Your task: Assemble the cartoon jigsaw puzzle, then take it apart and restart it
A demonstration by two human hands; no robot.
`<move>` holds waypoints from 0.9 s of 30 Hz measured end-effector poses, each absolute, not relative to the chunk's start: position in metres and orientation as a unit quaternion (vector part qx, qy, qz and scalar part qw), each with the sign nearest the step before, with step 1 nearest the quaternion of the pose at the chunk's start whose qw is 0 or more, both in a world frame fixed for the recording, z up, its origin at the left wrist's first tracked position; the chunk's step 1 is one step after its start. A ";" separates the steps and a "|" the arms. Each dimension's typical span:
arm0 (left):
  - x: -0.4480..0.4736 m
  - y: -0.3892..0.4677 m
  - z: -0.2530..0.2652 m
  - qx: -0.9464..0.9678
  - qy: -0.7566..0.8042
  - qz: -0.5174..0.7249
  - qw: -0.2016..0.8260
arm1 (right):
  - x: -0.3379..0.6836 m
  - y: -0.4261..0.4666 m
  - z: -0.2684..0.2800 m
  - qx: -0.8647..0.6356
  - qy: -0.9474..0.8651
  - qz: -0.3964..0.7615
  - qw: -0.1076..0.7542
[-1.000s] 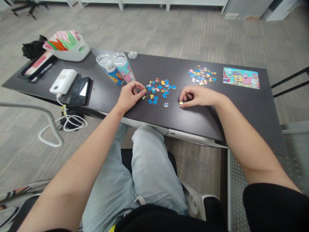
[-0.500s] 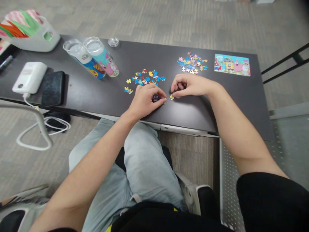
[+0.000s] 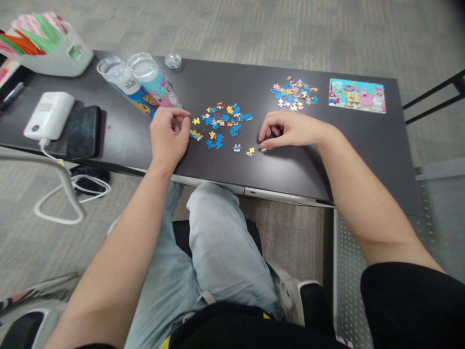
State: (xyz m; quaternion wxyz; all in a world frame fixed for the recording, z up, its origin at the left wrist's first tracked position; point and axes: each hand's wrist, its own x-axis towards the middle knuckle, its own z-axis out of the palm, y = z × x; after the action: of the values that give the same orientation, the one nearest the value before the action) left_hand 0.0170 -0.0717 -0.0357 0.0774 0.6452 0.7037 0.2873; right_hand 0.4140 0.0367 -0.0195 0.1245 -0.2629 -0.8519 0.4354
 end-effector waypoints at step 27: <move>-0.005 -0.045 -0.088 0.622 0.674 0.380 0.121 | 0.413 0.042 -0.042 -0.239 -0.880 0.357 0.203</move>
State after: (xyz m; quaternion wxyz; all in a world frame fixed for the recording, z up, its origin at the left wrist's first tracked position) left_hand -0.0050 -0.0447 -0.0881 0.1207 0.6219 0.6743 0.3795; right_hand 0.4127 0.0422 -0.0418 0.2029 -0.2386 -0.8801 0.3569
